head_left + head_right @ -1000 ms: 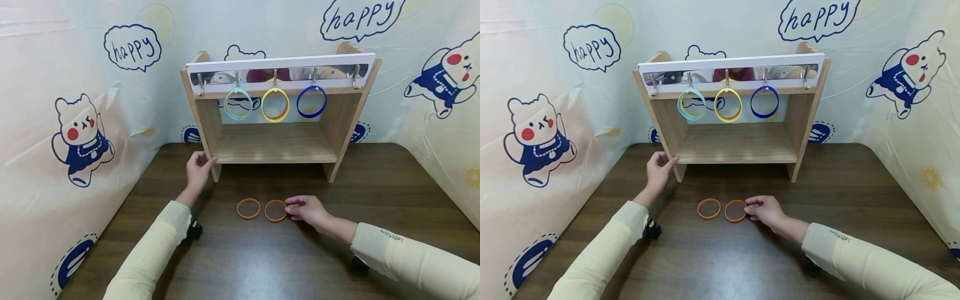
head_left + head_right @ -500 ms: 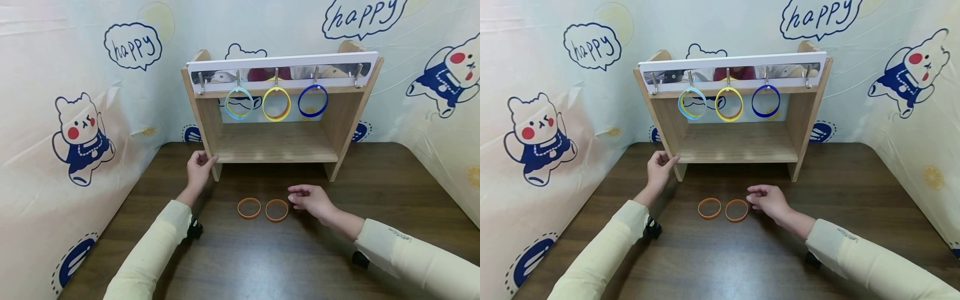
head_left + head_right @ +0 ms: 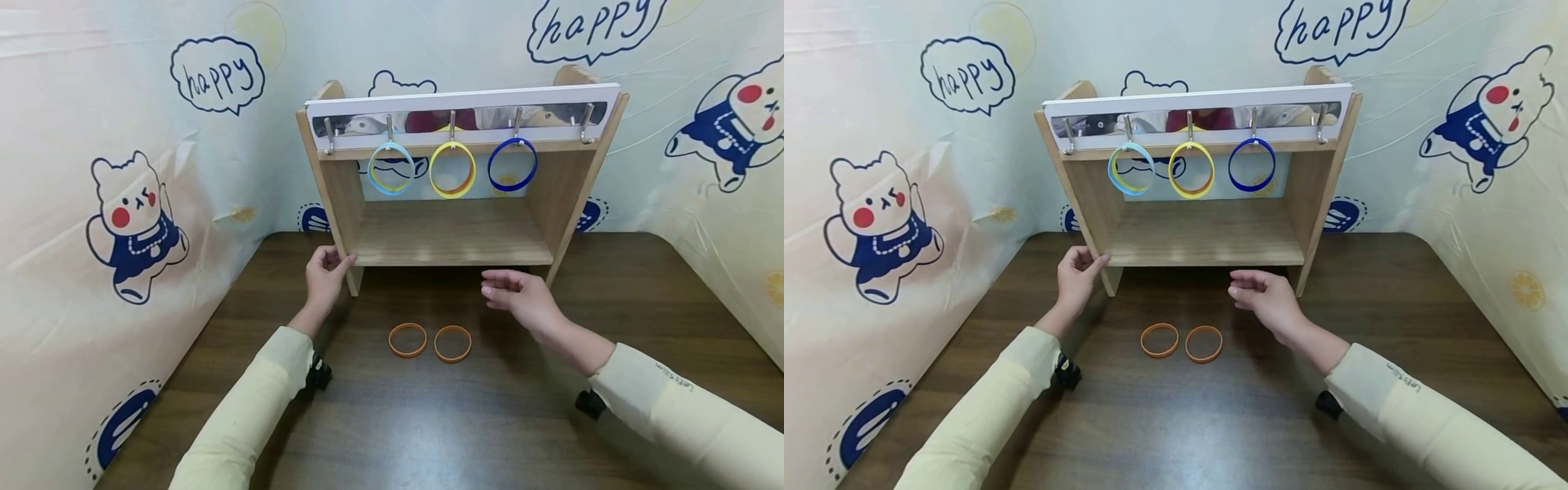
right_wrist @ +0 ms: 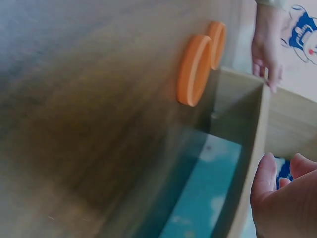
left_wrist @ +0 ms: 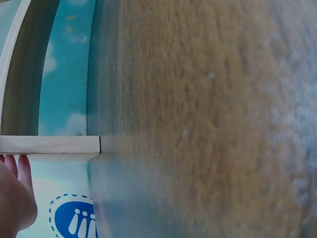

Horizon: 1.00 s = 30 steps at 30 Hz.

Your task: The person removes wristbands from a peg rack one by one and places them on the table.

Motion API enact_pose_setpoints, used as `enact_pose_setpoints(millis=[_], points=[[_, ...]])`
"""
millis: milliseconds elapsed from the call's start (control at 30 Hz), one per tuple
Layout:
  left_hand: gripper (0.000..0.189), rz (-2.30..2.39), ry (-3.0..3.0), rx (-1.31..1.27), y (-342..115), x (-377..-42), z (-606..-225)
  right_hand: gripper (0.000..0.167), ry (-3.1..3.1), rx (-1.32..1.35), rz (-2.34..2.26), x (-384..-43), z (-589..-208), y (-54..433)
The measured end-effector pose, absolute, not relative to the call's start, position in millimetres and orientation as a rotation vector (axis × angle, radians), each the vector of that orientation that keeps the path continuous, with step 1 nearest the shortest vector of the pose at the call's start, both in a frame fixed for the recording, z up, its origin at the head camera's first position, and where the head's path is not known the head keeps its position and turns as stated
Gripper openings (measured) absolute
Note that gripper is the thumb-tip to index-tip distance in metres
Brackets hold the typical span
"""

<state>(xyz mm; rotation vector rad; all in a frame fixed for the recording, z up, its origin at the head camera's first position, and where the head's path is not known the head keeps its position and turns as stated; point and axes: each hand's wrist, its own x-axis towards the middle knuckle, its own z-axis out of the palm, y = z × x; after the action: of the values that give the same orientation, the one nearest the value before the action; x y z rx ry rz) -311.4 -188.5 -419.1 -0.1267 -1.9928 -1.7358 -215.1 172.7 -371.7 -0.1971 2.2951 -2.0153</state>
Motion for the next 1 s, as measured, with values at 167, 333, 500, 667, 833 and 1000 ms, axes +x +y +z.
enact_pose_setpoints(millis=[167, 333, 500, 667, 833, 1000], points=[[0.030, -1.742, -1.997, -0.114, -188, -311, -419, 0.044, 2.286, -0.178, -2.066, -219, -356, 175], [0.030, -1.741, -2.006, -0.109, -189, -311, -419, 0.044, 2.270, -0.190, -2.157, -223, -343, 177], [0.030, -1.727, -2.024, -0.101, -189, -311, -419, 0.040, 2.273, -0.203, -2.219, -226, -331, 181], [0.031, -1.733, -2.014, -0.112, -188, -311, -419, 0.039, 2.253, -0.192, -2.274, -228, -319, 187], [0.031, -1.743, -1.996, -0.121, -188, -311, -420, 0.037, 2.256, -0.226, -2.335, -230, -309, 191], [0.030, -1.743, -1.984, -0.129, -188, -312, -420, 0.035, 2.285, -0.262, -2.395, -235, -301, 196]])
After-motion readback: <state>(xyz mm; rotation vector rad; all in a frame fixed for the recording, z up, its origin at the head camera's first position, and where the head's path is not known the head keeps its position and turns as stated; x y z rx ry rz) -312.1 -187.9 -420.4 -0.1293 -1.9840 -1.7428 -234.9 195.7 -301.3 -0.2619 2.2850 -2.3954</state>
